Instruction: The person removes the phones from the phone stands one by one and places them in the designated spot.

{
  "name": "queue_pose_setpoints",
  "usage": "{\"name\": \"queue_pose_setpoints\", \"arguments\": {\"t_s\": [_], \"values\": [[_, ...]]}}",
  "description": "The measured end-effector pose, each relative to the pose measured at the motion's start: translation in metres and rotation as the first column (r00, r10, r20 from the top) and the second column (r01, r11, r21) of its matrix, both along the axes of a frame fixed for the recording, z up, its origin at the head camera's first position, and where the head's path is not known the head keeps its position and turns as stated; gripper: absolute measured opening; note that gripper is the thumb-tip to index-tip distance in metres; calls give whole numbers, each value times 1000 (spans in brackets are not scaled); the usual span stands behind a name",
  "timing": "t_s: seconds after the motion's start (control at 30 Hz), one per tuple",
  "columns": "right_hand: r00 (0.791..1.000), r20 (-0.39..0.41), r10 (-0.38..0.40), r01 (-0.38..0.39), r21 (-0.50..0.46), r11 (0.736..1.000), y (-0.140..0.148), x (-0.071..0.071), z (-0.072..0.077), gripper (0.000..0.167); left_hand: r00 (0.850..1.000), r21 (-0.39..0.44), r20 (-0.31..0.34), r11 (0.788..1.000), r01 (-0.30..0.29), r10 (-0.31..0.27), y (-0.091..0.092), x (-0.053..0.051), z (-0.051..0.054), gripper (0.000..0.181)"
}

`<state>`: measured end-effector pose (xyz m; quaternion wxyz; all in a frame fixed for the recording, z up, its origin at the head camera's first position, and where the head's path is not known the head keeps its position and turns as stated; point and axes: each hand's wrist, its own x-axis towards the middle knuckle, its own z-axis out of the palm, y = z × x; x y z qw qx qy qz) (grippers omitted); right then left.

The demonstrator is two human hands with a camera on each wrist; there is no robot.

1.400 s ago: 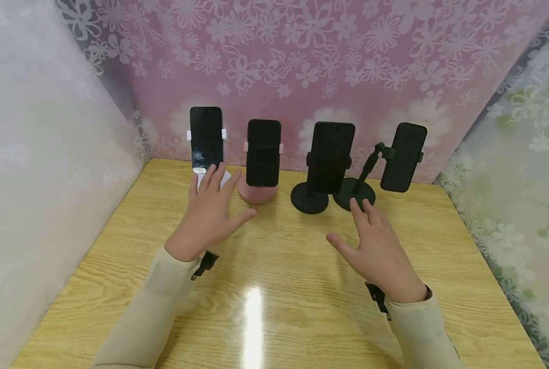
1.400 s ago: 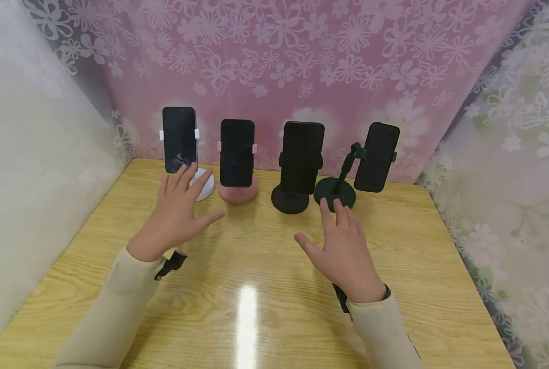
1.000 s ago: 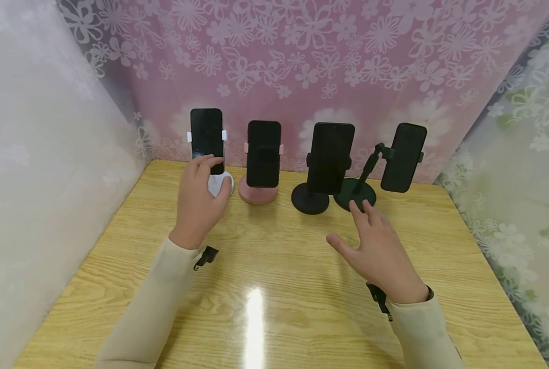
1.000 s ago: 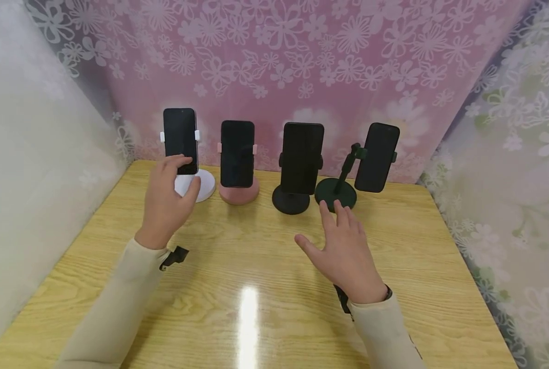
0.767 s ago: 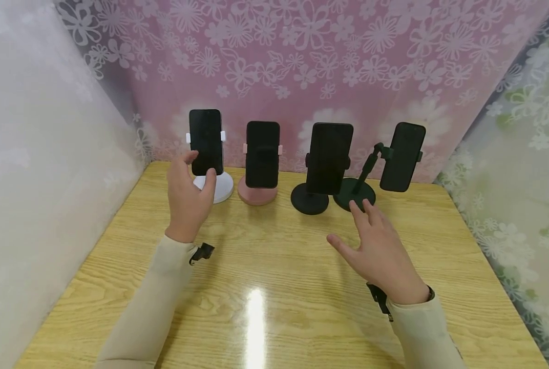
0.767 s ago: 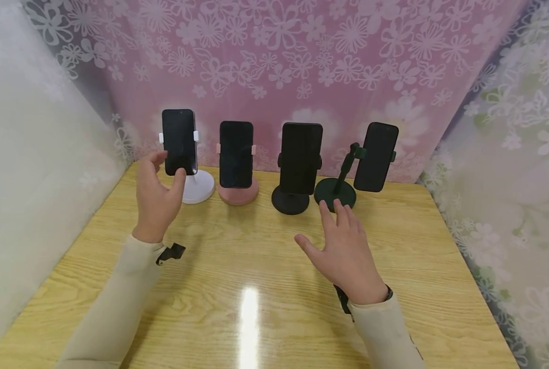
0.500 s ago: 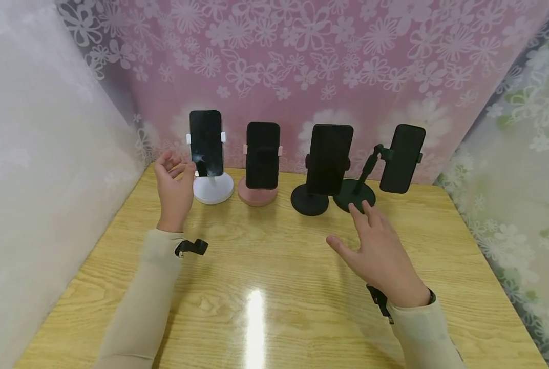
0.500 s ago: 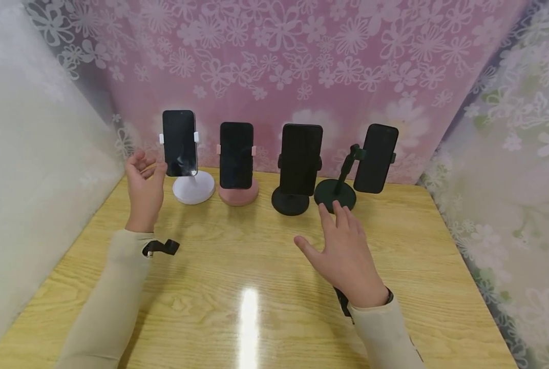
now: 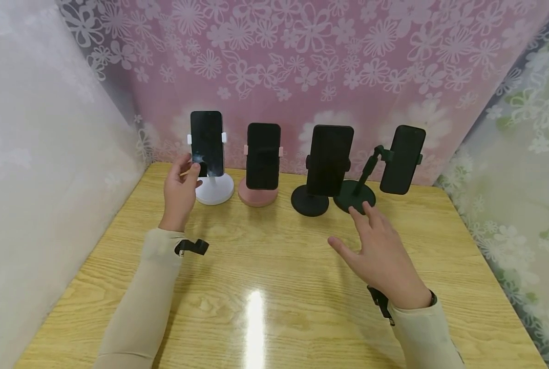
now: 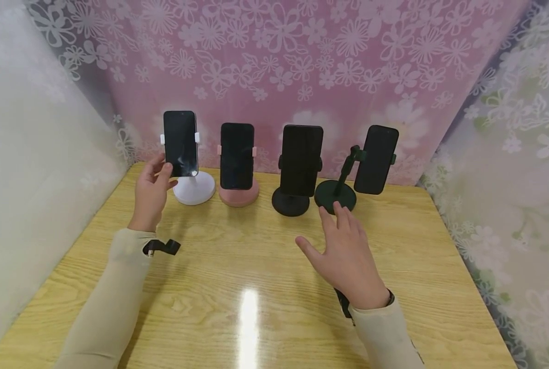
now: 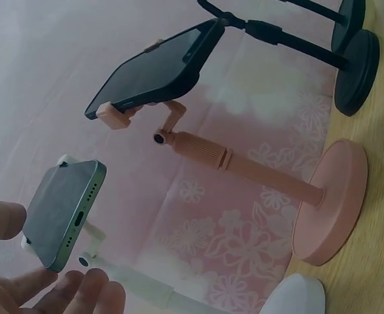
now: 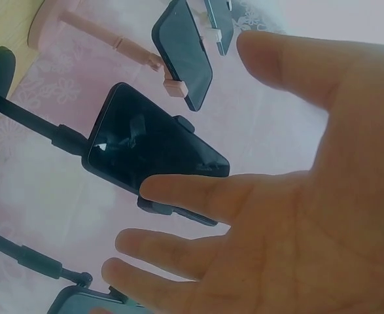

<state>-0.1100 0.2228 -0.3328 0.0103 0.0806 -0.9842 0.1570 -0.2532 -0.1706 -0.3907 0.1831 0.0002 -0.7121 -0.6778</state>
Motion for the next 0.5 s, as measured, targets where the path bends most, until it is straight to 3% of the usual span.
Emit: {"name": "queue_pose_setpoints", "arguments": {"t_s": [0.1, 0.23, 0.5], "values": [[1000, -3, 2, -2, 3, 1000, -1, 0, 0, 100, 998, 108, 2, 992, 63, -63, 1, 0, 2, 48], [1000, -11, 5, -5, 5, 1000, -1, 1, 0, 98, 990, 240, 24, 962, 130, -139, 0, 0, 5, 46], [1000, -18, 21, -20, 15, 1000, -2, 0, -2, 95, 972, 217, 51, 953, 212, -228, -1, 0, 6, 53]]}}
